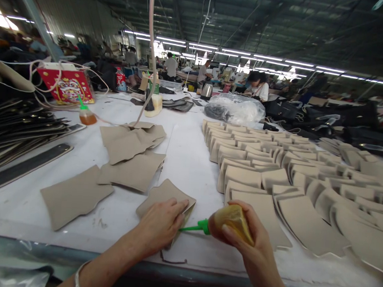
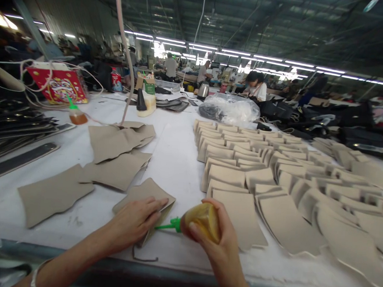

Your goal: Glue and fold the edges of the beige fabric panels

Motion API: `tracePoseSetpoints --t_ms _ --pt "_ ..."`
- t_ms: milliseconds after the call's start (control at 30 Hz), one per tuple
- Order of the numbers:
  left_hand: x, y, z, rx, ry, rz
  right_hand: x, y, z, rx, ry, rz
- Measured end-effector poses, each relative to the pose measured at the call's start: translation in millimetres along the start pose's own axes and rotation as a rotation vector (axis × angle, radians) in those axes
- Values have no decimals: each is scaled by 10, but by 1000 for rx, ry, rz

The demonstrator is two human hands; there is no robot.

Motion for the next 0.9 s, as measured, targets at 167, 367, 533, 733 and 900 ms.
tracePoseSetpoints --t_ms 167,367,533,733,900 --pt "4 6 8 -12 6 27 -16 -59 40 -56 -19 -58" --pt "15 -9 14 -27 26 41 -43 -38 86 -27 6 -36" --pt "11 -25 9 -19 13 38 -25 -42 91 -79 23 -59" --pt "11 -15 14 -26 14 40 -10 -61 117 -81 48 -52" --pt "24 -25 12 -28 14 34 -18 -31 76 -65 48 -42"
Point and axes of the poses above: each hand's wrist, its own z-axis away from the middle knuckle, its own y-axis out of the back of the hand, x = y × z, the point moved 5 cm from there along -z, towards the middle knuckle, and after that the axes turned 2 degrees about -x, right-handed, at the moved point
